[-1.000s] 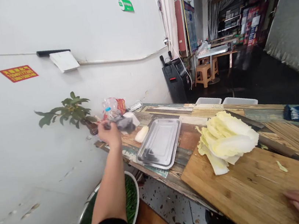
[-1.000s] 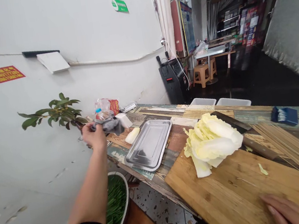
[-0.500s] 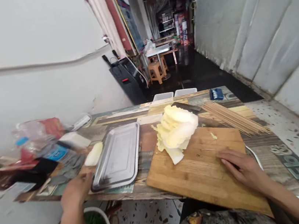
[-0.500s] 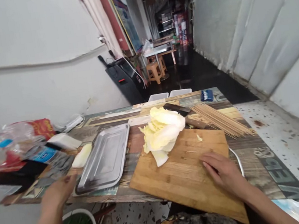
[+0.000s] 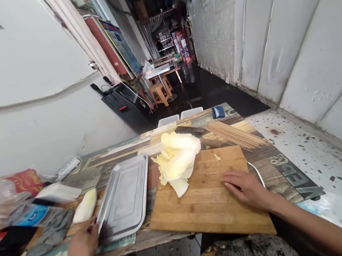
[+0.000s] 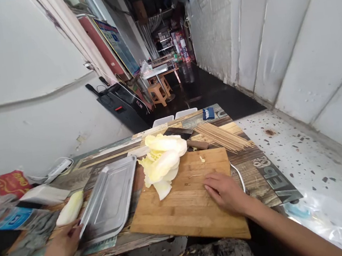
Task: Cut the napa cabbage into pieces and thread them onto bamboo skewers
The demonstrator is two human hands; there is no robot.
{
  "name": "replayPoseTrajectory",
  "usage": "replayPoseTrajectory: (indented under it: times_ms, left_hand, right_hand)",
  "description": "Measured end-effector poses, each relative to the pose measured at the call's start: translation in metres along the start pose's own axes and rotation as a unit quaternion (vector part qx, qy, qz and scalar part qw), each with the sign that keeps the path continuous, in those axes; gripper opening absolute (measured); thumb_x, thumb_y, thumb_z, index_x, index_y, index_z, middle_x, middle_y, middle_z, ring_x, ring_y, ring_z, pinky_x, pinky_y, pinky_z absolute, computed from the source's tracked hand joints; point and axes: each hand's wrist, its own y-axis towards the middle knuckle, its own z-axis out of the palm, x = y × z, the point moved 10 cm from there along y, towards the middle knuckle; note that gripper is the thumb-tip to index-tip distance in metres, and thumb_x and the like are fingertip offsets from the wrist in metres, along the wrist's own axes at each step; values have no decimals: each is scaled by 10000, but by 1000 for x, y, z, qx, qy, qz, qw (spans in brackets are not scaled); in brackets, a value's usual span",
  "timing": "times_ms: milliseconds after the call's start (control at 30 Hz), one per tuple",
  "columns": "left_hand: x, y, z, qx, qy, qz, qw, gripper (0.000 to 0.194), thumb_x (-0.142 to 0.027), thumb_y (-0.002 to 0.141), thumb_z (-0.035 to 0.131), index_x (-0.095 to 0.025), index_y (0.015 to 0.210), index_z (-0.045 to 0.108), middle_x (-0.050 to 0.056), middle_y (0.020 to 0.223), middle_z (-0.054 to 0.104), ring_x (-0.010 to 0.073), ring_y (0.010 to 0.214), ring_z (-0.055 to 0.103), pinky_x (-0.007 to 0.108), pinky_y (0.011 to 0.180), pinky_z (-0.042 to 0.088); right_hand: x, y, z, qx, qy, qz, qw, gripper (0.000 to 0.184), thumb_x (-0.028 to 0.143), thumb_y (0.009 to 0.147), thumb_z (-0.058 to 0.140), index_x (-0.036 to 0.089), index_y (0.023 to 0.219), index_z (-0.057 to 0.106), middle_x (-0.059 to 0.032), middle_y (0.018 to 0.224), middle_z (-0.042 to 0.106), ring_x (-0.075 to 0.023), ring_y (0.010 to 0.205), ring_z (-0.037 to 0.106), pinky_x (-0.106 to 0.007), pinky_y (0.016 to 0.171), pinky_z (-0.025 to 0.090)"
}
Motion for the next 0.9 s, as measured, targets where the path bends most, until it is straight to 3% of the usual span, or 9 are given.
replayPoseTrajectory:
  times_ms: [67, 100, 167, 233, 367, 467, 567, 667, 900]
  left_hand:
    - [-31, -7, -25, -62, 3, 28, 998, 644, -512, 874, 390, 6, 1188, 609, 276, 1086, 651, 396, 1027, 633, 492, 866, 519]
    - [-61, -15, -41, -110, -8, 89, 990, 709, -569, 858, 426, 3, 1258, 553, 287, 1184, 605, 404, 1119, 587, 508, 937, 485]
    - [-140, -44, -61, -162, -43, 310, 936, 800, -622, 822, 501, -36, 1363, 443, 275, 1396, 444, 394, 1322, 415, 511, 1072, 381]
    - [-205, -75, -59, -153, -20, 465, 872, 765, -613, 783, 603, -135, 1362, 460, 232, 1512, 300, 424, 1422, 215, 568, 1105, 312]
    - [-282, -106, -50, -153, -24, 589, 793, 582, -455, 803, 685, -268, 1323, 502, 150, 1542, 274, 398, 1437, 195, 581, 1114, 297]
    - [-307, -111, -52, -178, -67, 632, 751, 569, -381, 803, 704, -302, 1322, 485, 113, 1559, 251, 390, 1440, 193, 615, 1121, 261]
    - [-315, -116, -55, -202, -95, 661, 716, 621, -219, 789, 699, -318, 1345, 440, 89, 1588, 183, 380, 1442, 193, 650, 1115, 241]
    - [-316, -126, -53, -218, -93, 682, 691, 603, -91, 795, 651, -329, 1318, 470, 63, 1590, 190, 360, 1441, 214, 657, 1113, 241]
    - [-318, -130, -36, -245, -64, 658, 709, 455, -23, 852, 564, -218, 1262, 550, 175, 1500, 356, 376, 1432, 236, 574, 1069, 377]
  right_hand:
    - [-2, 3, -8, 4, 21, 3, 1000, 227, 188, 932, 468, 189, 1019, 677, -94, 1005, 719, -186, 926, 668, -325, 816, 554]
    - [-4, 8, -14, 5, 23, 5, 1000, 238, 201, 936, 460, 195, 1029, 679, -93, 1018, 721, -189, 941, 667, -331, 828, 550]
    - [-13, 24, -27, 9, 10, 22, 1000, 268, 244, 944, 446, 208, 1062, 683, -93, 1070, 720, -210, 1001, 658, -371, 882, 530]
    - [-32, 50, -33, 31, -5, 70, 997, 307, 306, 943, 443, 223, 1132, 670, -90, 1164, 695, -238, 1090, 630, -416, 954, 489]
    - [-80, 112, -2, 117, 13, 211, 970, 519, 406, 920, 481, 177, 1386, 493, -115, 1420, 516, -259, 1259, 523, -396, 1044, 412]
    - [-98, 155, 33, 130, 16, 243, 961, 599, 445, 950, 413, 117, 1450, 394, -158, 1455, 462, -252, 1285, 499, -360, 1043, 401]
    - [-110, 182, 65, 142, 8, 265, 954, 631, 498, 964, 342, 95, 1446, 399, -169, 1488, 413, -271, 1350, 417, -359, 1075, 348]
    - [-113, 196, 93, 181, 11, 271, 945, 640, 550, 967, 257, 111, 1318, 564, -169, 1356, 566, -296, 1254, 524, -359, 995, 413]
    - [-94, 221, 117, 210, 3, 245, 946, 720, 658, 923, 279, 110, 1085, 717, -184, 1206, 662, -318, 1142, 595, -326, 884, 445]
